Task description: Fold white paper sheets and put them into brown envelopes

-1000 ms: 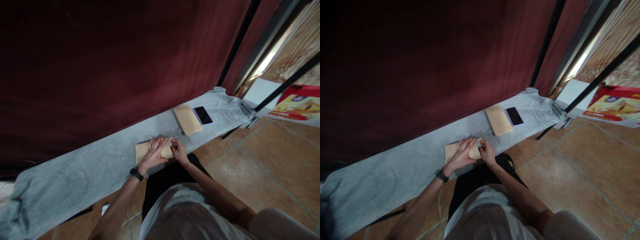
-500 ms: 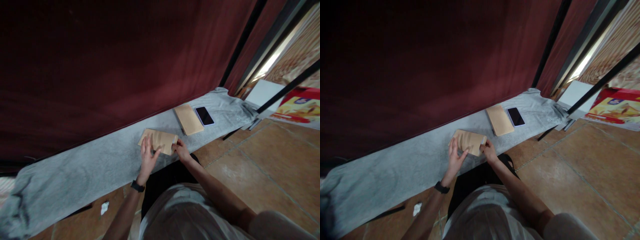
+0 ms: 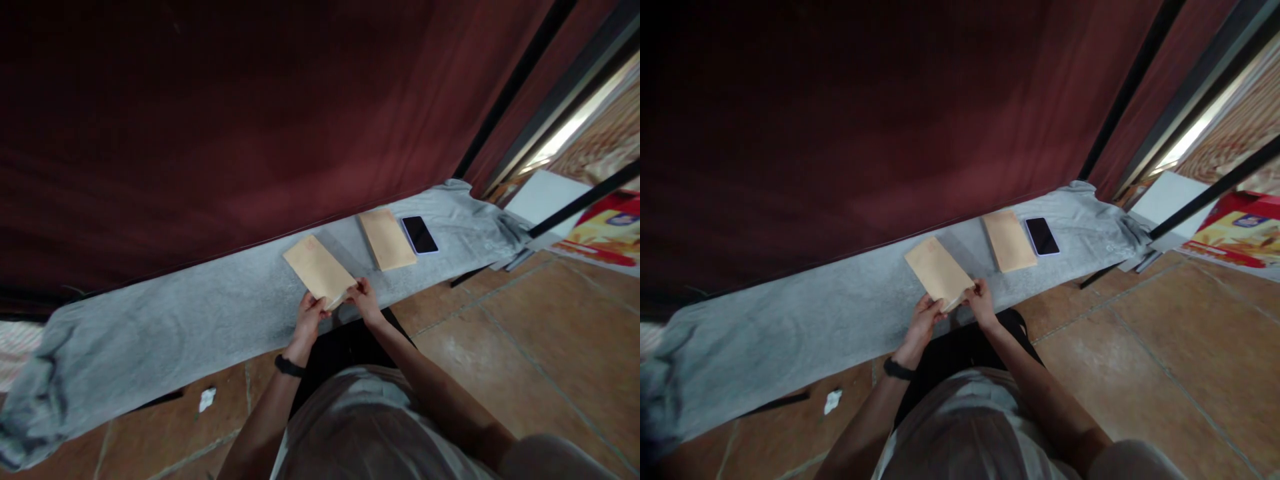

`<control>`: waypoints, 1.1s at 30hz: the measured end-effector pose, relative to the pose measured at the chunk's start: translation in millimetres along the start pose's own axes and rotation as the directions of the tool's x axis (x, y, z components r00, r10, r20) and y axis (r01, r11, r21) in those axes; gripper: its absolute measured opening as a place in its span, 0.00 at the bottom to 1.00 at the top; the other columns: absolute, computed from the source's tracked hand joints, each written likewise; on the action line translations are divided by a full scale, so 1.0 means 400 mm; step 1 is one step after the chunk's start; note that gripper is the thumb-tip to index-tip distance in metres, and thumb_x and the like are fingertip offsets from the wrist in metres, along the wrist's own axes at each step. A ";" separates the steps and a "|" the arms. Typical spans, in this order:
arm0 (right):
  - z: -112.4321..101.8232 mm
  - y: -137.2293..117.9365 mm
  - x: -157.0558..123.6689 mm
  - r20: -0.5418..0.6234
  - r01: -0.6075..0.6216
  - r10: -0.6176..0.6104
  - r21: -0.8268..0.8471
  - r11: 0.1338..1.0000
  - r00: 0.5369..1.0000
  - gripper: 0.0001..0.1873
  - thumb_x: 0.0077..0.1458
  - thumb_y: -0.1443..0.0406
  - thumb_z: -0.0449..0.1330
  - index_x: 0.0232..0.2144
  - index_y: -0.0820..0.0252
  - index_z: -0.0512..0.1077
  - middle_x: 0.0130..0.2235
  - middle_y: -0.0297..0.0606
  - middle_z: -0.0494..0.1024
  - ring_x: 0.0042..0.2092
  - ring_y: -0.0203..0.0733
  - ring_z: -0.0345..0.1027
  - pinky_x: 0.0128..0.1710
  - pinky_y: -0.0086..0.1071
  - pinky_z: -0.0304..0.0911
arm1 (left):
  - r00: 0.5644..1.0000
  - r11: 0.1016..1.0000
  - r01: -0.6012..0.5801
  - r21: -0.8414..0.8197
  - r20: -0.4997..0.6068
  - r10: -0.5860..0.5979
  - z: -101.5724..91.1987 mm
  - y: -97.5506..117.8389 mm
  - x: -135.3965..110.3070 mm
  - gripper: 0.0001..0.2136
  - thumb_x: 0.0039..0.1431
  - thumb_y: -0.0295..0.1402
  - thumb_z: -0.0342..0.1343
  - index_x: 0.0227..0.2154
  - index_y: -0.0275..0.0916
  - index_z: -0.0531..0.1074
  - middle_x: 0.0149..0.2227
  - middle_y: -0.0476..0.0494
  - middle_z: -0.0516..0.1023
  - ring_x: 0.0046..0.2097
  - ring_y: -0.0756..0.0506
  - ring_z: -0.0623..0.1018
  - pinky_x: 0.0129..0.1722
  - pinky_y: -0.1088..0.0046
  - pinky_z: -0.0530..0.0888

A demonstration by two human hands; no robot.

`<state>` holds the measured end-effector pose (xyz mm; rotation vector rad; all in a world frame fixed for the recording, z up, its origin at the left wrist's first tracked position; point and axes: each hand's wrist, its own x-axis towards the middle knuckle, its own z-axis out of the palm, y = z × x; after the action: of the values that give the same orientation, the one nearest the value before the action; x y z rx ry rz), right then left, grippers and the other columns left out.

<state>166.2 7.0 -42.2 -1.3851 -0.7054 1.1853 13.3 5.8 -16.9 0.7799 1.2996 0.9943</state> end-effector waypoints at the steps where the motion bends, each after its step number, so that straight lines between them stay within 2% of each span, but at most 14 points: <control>1: -0.006 0.003 0.006 -0.007 0.005 -0.005 -0.023 1.000 1.000 0.14 0.47 0.58 0.59 0.37 0.54 0.65 0.33 0.34 0.76 0.34 0.44 0.73 0.32 0.38 0.74 | 1.000 0.999 -0.007 0.039 -0.006 0.007 -0.006 -0.001 0.006 0.20 0.46 0.38 0.68 0.42 0.38 0.72 0.37 0.45 0.80 0.30 0.49 0.78 0.24 0.78 0.73; 6: -0.027 0.008 0.006 0.030 0.041 -0.038 -0.132 0.990 0.999 0.10 0.51 0.60 0.57 0.37 0.55 0.69 0.32 0.35 0.76 0.33 0.45 0.73 0.34 0.40 0.74 | 0.999 0.987 -0.020 0.161 -0.034 0.025 -0.038 0.001 0.035 0.16 0.50 0.32 0.63 0.42 0.38 0.70 0.31 0.49 0.79 0.25 0.51 0.75 0.19 0.80 0.67; 8: -0.037 -0.001 0.002 0.052 0.166 -0.158 -0.260 0.951 0.986 0.12 0.53 0.63 0.56 0.41 0.56 0.72 0.38 0.40 0.78 0.40 0.47 0.74 0.42 0.43 0.74 | 0.998 0.977 -0.012 0.212 -0.050 0.024 -0.050 0.006 0.047 0.17 0.50 0.30 0.62 0.44 0.39 0.69 0.29 0.51 0.78 0.21 0.52 0.72 0.18 0.79 0.65; 9: -0.042 -0.007 0.001 0.090 0.265 -0.250 -0.354 0.897 0.964 0.13 0.55 0.64 0.55 0.43 0.57 0.73 0.42 0.43 0.79 0.45 0.48 0.74 0.48 0.44 0.72 | 0.998 0.971 -0.006 0.238 -0.056 0.020 -0.057 0.008 0.052 0.17 0.50 0.29 0.62 0.44 0.39 0.68 0.28 0.51 0.77 0.20 0.52 0.71 0.18 0.79 0.64; 11: -0.051 -0.020 0.002 0.246 0.478 -0.412 -0.524 0.705 0.877 0.17 0.59 0.66 0.53 0.49 0.58 0.73 0.51 0.46 0.77 0.54 0.49 0.70 0.57 0.46 0.66 | 0.998 0.958 0.005 0.287 -0.065 0.015 -0.069 0.013 0.060 0.18 0.51 0.28 0.61 0.46 0.39 0.67 0.27 0.52 0.76 0.17 0.52 0.69 0.19 0.78 0.64; 14: -0.058 -0.027 0.005 0.523 0.678 -0.433 -0.587 0.443 0.735 0.20 0.64 0.66 0.52 0.56 0.56 0.72 0.60 0.44 0.72 0.62 0.48 0.64 0.64 0.47 0.58 | 0.995 0.922 -0.002 0.386 -0.087 0.039 -0.088 0.017 0.059 0.20 0.51 0.27 0.61 0.48 0.40 0.67 0.28 0.50 0.77 0.22 0.49 0.73 0.24 0.74 0.69; 16: -0.058 -0.020 0.004 0.626 0.738 -0.391 -0.579 0.346 0.675 0.21 0.64 0.65 0.54 0.58 0.53 0.71 0.63 0.42 0.70 0.64 0.49 0.63 0.66 0.49 0.54 | 0.979 0.807 -0.079 0.585 -0.106 0.172 -0.095 0.019 0.053 0.21 0.52 0.28 0.60 0.50 0.39 0.68 0.32 0.45 0.79 0.31 0.43 0.78 0.33 0.67 0.74; 17: -0.058 -0.014 0.003 0.651 0.752 -0.377 -0.577 0.317 0.659 0.21 0.64 0.65 0.55 0.58 0.52 0.71 0.64 0.41 0.69 0.64 0.49 0.63 0.67 0.50 0.53 | 0.956 0.703 -0.136 0.698 -0.094 0.278 -0.094 0.022 0.051 0.21 0.53 0.29 0.59 0.51 0.39 0.68 0.36 0.41 0.79 0.37 0.40 0.80 0.39 0.63 0.75; 19: -0.058 -0.004 0.001 0.665 0.761 -0.372 -0.580 0.290 0.648 0.21 0.65 0.64 0.56 0.59 0.51 0.71 0.64 0.42 0.69 0.63 0.50 0.64 0.67 0.51 0.52 | 0.877 0.456 -0.263 0.850 0.013 0.480 -0.083 0.031 0.058 0.21 0.59 0.32 0.55 0.56 0.38 0.66 0.46 0.34 0.78 0.50 0.35 0.78 0.49 0.55 0.74; 21: -0.058 0.003 -0.001 0.657 0.759 -0.382 -0.588 0.280 0.650 0.21 0.65 0.64 0.56 0.59 0.51 0.70 0.64 0.42 0.69 0.63 0.50 0.64 0.67 0.51 0.52 | 0.798 0.276 -0.393 0.877 0.177 0.576 -0.056 0.047 0.089 0.23 0.64 0.35 0.50 0.61 0.36 0.63 0.58 0.30 0.72 0.61 0.34 0.71 0.58 0.51 0.69; 23: -0.058 0.006 0.000 0.661 0.762 -0.382 -0.589 0.271 0.647 0.21 0.66 0.64 0.55 0.60 0.51 0.70 0.64 0.41 0.69 0.64 0.50 0.63 0.68 0.50 0.51 | 0.748 0.147 -0.499 0.854 0.338 0.571 -0.020 0.068 0.146 0.25 0.67 0.36 0.46 0.65 0.36 0.59 0.66 0.31 0.63 0.69 0.35 0.60 0.65 0.51 0.61; 25: -0.059 0.006 0.001 0.670 0.765 -0.371 -0.590 0.260 0.643 0.22 0.66 0.63 0.54 0.61 0.50 0.69 0.65 0.40 0.68 0.65 0.49 0.62 0.68 0.50 0.50 | 0.736 0.072 -0.529 0.845 0.415 0.534 0.014 0.090 0.217 0.26 0.68 0.36 0.42 0.67 0.36 0.56 0.70 0.35 0.57 0.72 0.37 0.52 0.69 0.51 0.55; 29: -0.059 0.006 0.002 0.673 0.760 -0.356 -0.603 0.242 0.648 0.22 0.68 0.62 0.52 0.62 0.50 0.67 0.65 0.40 0.67 0.65 0.49 0.61 0.68 0.51 0.49 | 0.762 -0.001 -0.546 0.837 0.498 0.415 0.043 0.114 0.339 0.28 0.69 0.39 0.41 0.68 0.34 0.55 0.70 0.35 0.58 0.72 0.38 0.53 0.70 0.51 0.51; 33: -0.057 0.002 0.001 0.677 0.760 -0.347 -0.600 0.250 0.649 0.22 0.67 0.62 0.52 0.62 0.50 0.66 0.65 0.40 0.68 0.65 0.50 0.61 0.68 0.51 0.49 | 0.749 -0.058 -0.570 0.820 0.547 0.373 0.031 0.103 0.372 0.28 0.70 0.41 0.39 0.68 0.33 0.55 0.70 0.35 0.56 0.72 0.40 0.54 0.70 0.53 0.50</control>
<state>187.2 -1.1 -46.0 -1.3839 -2.1883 0.4221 17.9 159.2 -38.2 2.5272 1.4703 0.3558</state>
